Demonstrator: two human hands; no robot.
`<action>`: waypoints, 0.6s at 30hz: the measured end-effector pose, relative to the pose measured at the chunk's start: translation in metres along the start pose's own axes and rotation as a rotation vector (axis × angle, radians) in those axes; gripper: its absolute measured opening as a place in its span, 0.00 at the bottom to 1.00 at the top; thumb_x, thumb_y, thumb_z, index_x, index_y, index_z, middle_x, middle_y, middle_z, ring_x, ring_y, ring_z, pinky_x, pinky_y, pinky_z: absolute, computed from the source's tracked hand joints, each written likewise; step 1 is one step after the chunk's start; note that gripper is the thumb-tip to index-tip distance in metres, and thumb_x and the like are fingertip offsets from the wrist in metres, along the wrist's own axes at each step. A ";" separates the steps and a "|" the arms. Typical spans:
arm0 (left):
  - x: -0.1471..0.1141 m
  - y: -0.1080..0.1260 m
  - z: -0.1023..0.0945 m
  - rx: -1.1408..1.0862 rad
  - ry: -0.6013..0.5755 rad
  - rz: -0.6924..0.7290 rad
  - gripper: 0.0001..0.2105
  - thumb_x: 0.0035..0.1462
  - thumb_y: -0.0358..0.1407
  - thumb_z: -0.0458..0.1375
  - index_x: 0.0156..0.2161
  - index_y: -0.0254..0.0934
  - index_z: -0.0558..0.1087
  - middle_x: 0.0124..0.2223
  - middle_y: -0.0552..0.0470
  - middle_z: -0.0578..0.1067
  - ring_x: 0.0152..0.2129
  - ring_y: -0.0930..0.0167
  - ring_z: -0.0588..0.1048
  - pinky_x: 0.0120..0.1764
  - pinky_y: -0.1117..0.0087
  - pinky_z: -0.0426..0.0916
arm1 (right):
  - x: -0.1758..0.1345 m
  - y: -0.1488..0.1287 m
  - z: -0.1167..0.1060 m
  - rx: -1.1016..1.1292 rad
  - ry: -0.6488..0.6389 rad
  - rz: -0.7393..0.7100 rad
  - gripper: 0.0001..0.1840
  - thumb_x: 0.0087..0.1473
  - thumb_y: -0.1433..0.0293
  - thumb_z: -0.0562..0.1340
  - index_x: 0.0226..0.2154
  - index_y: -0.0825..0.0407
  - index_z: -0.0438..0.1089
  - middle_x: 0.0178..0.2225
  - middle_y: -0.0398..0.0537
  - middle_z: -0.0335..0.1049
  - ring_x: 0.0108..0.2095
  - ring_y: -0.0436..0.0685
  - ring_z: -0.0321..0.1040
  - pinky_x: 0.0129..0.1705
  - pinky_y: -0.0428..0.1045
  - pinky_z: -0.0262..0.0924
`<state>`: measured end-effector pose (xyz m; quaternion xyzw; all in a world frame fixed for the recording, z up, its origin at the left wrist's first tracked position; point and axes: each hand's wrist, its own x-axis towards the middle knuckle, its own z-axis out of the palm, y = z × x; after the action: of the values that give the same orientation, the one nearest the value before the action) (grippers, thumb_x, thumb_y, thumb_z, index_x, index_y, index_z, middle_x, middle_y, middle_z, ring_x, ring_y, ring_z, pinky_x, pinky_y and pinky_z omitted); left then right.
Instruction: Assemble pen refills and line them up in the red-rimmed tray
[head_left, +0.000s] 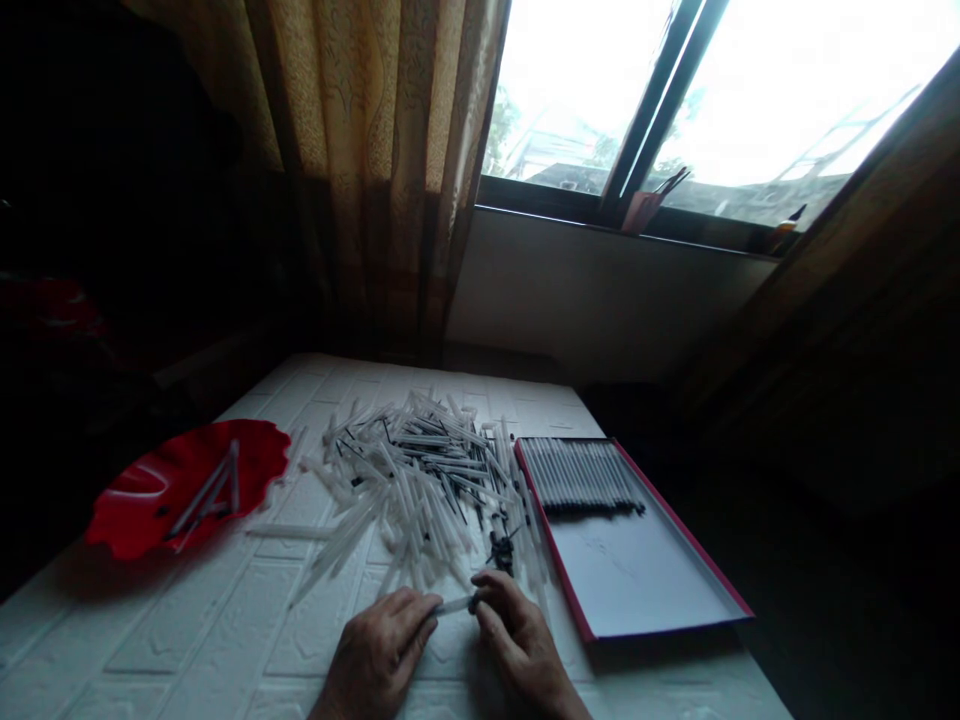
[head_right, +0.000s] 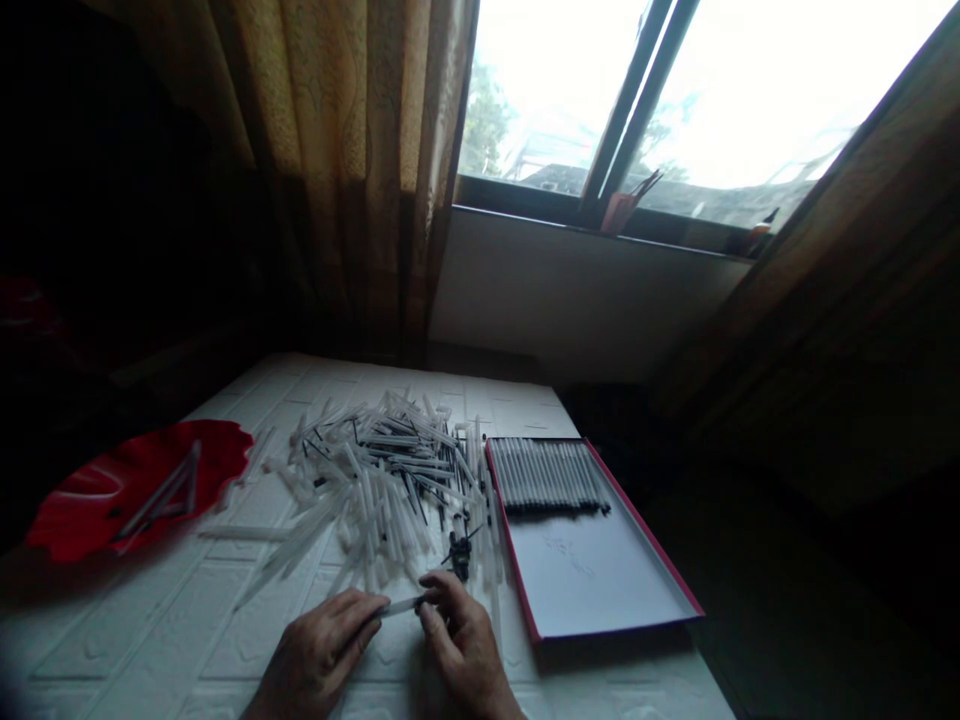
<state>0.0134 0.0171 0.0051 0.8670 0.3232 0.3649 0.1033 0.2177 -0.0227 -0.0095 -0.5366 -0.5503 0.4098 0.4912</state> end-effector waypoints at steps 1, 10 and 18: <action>-0.001 0.000 0.000 0.007 -0.003 0.004 0.15 0.68 0.41 0.43 0.46 0.43 0.72 0.34 0.52 0.80 0.29 0.71 0.80 0.32 0.74 0.76 | 0.000 0.002 -0.001 0.032 0.007 -0.004 0.21 0.57 0.52 0.60 0.43 0.51 0.72 0.37 0.52 0.75 0.37 0.59 0.71 0.40 0.49 0.62; 0.002 0.002 0.000 0.044 -0.001 0.014 0.14 0.67 0.39 0.45 0.44 0.43 0.74 0.33 0.52 0.80 0.29 0.71 0.80 0.32 0.75 0.75 | 0.002 -0.005 0.000 -0.164 0.008 -0.034 0.14 0.58 0.59 0.58 0.30 0.52 0.72 0.26 0.46 0.69 0.29 0.55 0.66 0.32 0.46 0.59; 0.000 0.002 0.000 0.070 -0.046 0.034 0.14 0.68 0.38 0.44 0.44 0.42 0.73 0.33 0.52 0.79 0.28 0.70 0.79 0.31 0.74 0.75 | 0.007 0.002 0.009 -0.422 0.105 -0.063 0.28 0.59 0.54 0.53 0.13 0.50 0.58 0.15 0.38 0.51 0.18 0.49 0.50 0.22 0.46 0.42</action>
<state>0.0142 0.0159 0.0058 0.8836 0.3183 0.3352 0.0741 0.2098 -0.0151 -0.0123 -0.6307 -0.6141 0.2414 0.4084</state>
